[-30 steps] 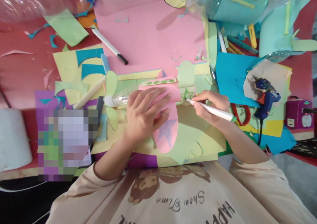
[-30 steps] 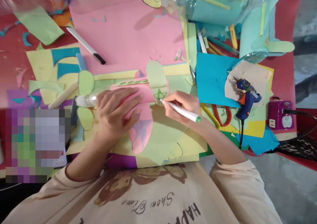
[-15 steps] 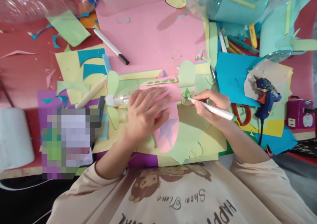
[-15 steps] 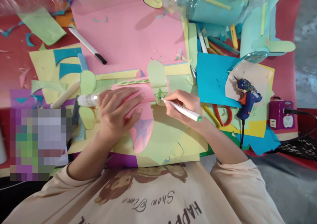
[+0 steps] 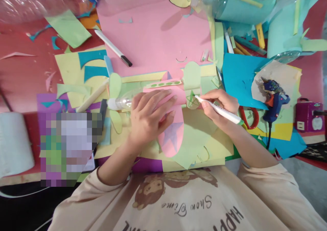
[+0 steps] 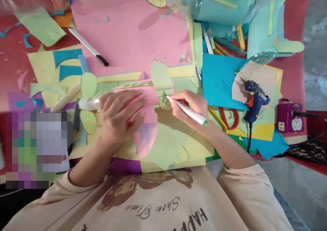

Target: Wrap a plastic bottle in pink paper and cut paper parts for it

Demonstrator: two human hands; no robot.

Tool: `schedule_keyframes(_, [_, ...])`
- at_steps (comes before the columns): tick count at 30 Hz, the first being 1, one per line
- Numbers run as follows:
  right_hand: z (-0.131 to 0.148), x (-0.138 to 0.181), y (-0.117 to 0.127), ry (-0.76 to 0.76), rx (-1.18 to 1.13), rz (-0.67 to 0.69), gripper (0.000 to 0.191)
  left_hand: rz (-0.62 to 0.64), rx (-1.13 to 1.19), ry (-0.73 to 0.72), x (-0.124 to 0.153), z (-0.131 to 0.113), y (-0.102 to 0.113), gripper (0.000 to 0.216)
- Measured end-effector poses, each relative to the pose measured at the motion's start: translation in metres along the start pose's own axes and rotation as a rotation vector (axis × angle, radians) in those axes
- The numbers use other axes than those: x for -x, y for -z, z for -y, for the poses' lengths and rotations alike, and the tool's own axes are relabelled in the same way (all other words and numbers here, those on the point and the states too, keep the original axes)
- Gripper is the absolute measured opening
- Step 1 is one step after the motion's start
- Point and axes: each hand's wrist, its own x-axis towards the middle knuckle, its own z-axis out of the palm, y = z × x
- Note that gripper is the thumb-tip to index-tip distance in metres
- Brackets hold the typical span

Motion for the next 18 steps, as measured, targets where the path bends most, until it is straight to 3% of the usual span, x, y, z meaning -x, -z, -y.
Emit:
schedule_keyframes(9, [-0.0003,0.0017,-0.0022,0.006,-0.028,0.055,0.006,0.014,0.003,0.004,0.0015,0.0006,0.0001,0.03])
schedule_keyframes(18, [0.0014,0.0013,0.0009,-0.002,0.011,0.0,0.003,0.005,0.079,0.04,0.0023,0.0015,-0.002,0.034])
